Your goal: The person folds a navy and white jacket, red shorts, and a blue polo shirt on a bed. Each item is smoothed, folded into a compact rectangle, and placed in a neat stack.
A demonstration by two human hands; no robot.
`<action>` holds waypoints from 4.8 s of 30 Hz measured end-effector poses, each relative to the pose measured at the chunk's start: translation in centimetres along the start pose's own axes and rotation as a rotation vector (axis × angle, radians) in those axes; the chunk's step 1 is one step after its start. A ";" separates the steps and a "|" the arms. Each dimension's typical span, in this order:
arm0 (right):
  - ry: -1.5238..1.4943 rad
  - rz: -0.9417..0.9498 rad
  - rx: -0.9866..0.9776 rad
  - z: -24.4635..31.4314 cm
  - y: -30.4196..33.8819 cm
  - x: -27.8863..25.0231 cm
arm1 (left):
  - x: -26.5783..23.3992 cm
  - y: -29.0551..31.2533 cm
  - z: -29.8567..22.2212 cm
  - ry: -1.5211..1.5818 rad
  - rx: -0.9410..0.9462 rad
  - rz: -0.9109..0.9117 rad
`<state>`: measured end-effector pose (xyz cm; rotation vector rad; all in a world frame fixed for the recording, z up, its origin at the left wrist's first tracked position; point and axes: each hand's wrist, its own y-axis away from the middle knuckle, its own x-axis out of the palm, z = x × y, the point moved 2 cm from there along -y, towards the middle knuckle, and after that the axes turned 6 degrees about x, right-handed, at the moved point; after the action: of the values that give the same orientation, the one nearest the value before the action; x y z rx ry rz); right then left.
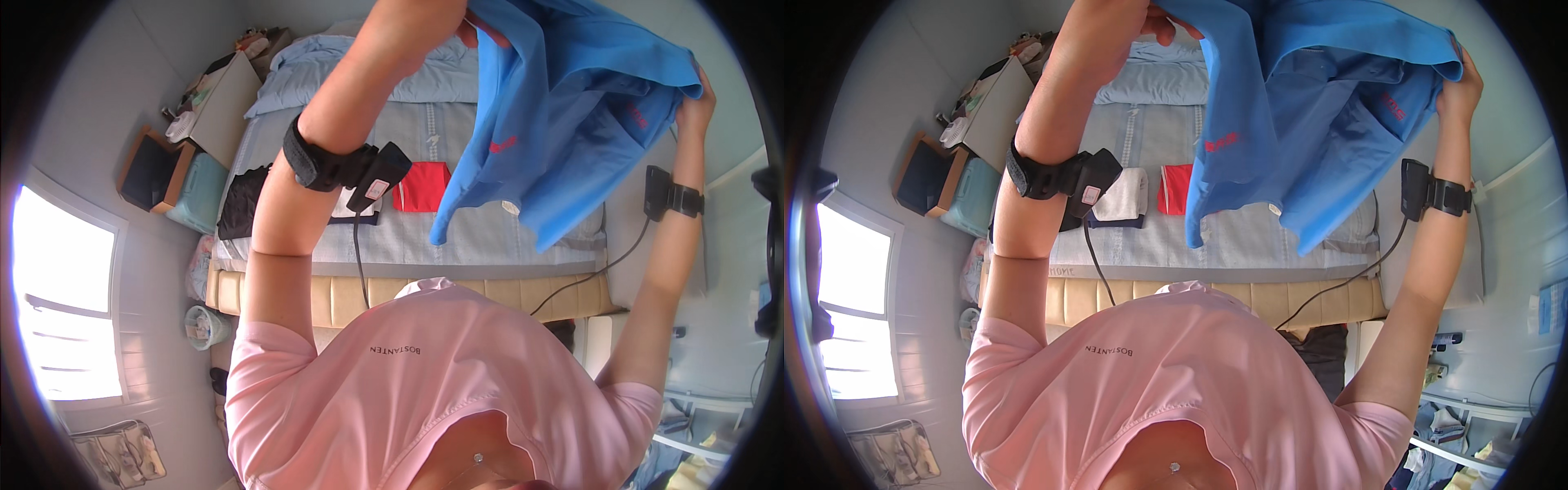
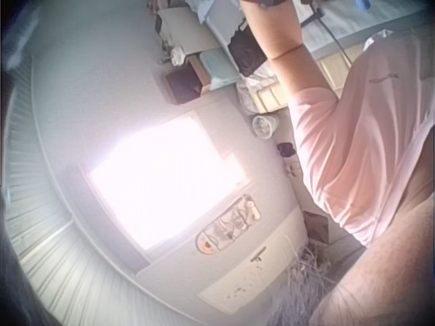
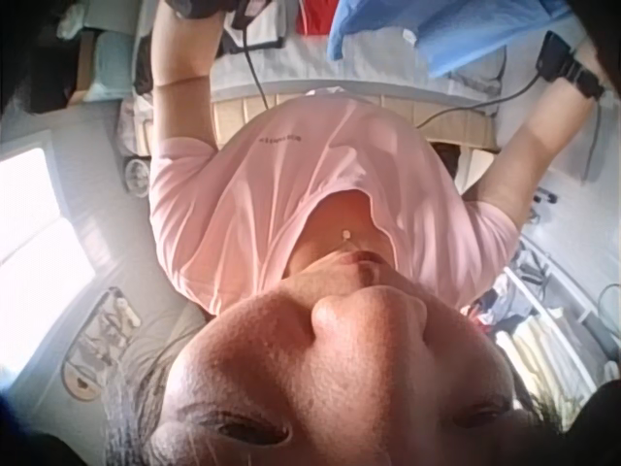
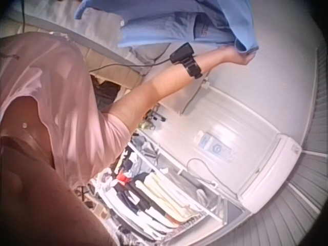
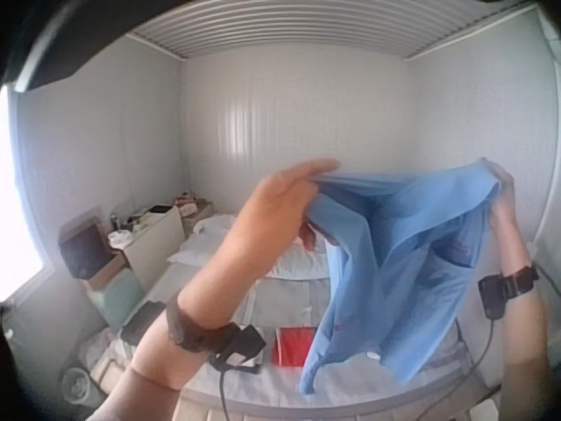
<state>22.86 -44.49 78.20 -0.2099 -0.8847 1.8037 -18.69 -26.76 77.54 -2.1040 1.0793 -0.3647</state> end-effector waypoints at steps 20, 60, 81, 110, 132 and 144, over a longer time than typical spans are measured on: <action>0.048 0.076 -0.076 -0.1 2.3 2.1 | 2.3 0.2 -3.8 0.329 -0.068 -0.091; 0.602 0.180 -0.227 -0.3 6.7 7.3 | 7.6 2.3 -6.4 0.442 -0.100 0.197; 0.513 0.713 -0.020 6.8 9.7 -1.5 | -7.8 4.2 4.6 -0.389 -0.078 -0.090; 0.488 1.097 0.560 -8.2 14.8 -18.3 | 6.9 16.1 9.8 -0.387 -0.808 0.074; 0.591 0.862 0.481 -47.4 22.3 -8.5 | 0.5 23.5 44.6 -1.051 -0.679 -0.335; 0.918 0.926 0.612 -51.5 53.9 -29.9 | 11.3 61.3 49.1 -1.098 -1.475 -0.304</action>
<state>22.67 -54.98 -1.39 -1.0624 0.5257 2.3316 -21.13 -35.41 -1.23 -2.8737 0.2061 1.7792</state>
